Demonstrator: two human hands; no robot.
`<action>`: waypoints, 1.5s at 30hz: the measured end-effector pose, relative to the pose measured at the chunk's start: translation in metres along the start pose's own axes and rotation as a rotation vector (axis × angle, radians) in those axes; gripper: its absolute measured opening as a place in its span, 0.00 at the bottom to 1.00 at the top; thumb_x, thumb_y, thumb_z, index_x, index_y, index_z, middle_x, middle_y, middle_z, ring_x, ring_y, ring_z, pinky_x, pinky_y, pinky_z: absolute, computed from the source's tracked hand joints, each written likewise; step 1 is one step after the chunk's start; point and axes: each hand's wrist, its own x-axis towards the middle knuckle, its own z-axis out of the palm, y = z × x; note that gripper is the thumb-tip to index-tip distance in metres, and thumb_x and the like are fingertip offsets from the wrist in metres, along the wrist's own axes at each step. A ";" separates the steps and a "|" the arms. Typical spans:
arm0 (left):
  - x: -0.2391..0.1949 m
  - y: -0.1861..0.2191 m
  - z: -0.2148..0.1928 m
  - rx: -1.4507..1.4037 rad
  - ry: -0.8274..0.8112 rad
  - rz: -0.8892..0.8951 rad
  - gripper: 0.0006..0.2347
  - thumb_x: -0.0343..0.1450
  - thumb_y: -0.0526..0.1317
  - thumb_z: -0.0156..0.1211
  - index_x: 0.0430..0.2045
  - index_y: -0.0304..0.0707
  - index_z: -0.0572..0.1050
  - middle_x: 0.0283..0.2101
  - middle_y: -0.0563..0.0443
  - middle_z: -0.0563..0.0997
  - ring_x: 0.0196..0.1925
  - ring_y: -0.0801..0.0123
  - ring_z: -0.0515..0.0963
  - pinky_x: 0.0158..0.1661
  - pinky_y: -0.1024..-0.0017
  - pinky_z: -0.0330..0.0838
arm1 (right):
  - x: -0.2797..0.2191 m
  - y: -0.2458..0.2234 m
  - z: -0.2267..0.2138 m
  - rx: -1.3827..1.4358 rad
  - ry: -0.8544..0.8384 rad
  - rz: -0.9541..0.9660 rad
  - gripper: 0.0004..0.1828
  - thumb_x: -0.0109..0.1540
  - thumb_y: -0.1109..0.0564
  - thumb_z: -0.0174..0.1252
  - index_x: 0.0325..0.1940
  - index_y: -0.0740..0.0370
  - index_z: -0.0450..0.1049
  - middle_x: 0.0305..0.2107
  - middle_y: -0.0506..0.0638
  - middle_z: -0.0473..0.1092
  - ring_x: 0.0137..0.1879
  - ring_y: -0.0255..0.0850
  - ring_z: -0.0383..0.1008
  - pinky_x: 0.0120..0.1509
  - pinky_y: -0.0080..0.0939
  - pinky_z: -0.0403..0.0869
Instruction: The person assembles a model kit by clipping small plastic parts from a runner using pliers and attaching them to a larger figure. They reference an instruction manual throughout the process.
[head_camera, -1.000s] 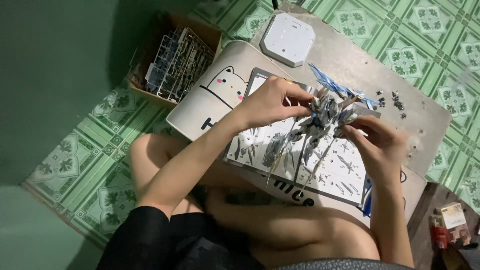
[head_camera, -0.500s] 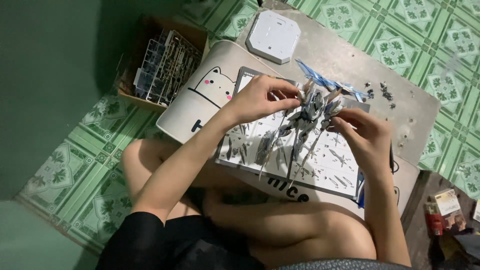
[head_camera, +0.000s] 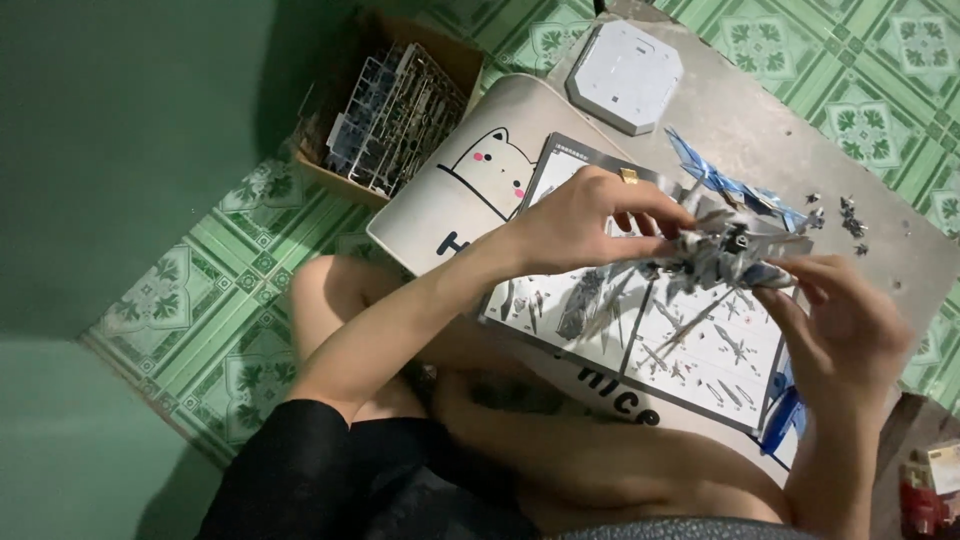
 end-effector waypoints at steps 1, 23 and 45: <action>-0.003 -0.006 -0.001 0.000 0.001 0.001 0.11 0.64 0.34 0.66 0.38 0.45 0.77 0.36 0.55 0.84 0.33 0.75 0.84 0.36 0.80 0.78 | -0.001 0.004 -0.001 -0.001 -0.001 -0.001 0.18 0.58 0.73 0.57 0.52 0.74 0.67 0.44 0.62 0.67 0.49 0.46 0.69 0.64 0.42 0.72; -0.139 -0.014 0.040 0.608 0.292 -0.302 0.12 0.63 0.37 0.62 0.39 0.40 0.76 0.49 0.48 0.72 0.54 0.57 0.68 0.55 0.59 0.60 | -0.001 0.006 -0.010 -0.033 -0.008 0.076 0.52 0.45 0.74 0.58 0.71 0.66 0.45 0.51 0.64 0.62 0.63 0.53 0.63 0.72 0.52 0.65; -0.157 -0.016 0.032 0.699 0.305 -0.369 0.13 0.62 0.41 0.66 0.38 0.40 0.78 0.53 0.46 0.75 0.65 0.50 0.62 0.64 0.39 0.37 | 0.000 0.000 -0.006 -0.097 -0.055 0.129 0.35 0.46 0.76 0.56 0.58 0.80 0.59 0.54 0.68 0.62 0.60 0.54 0.66 0.75 0.51 0.66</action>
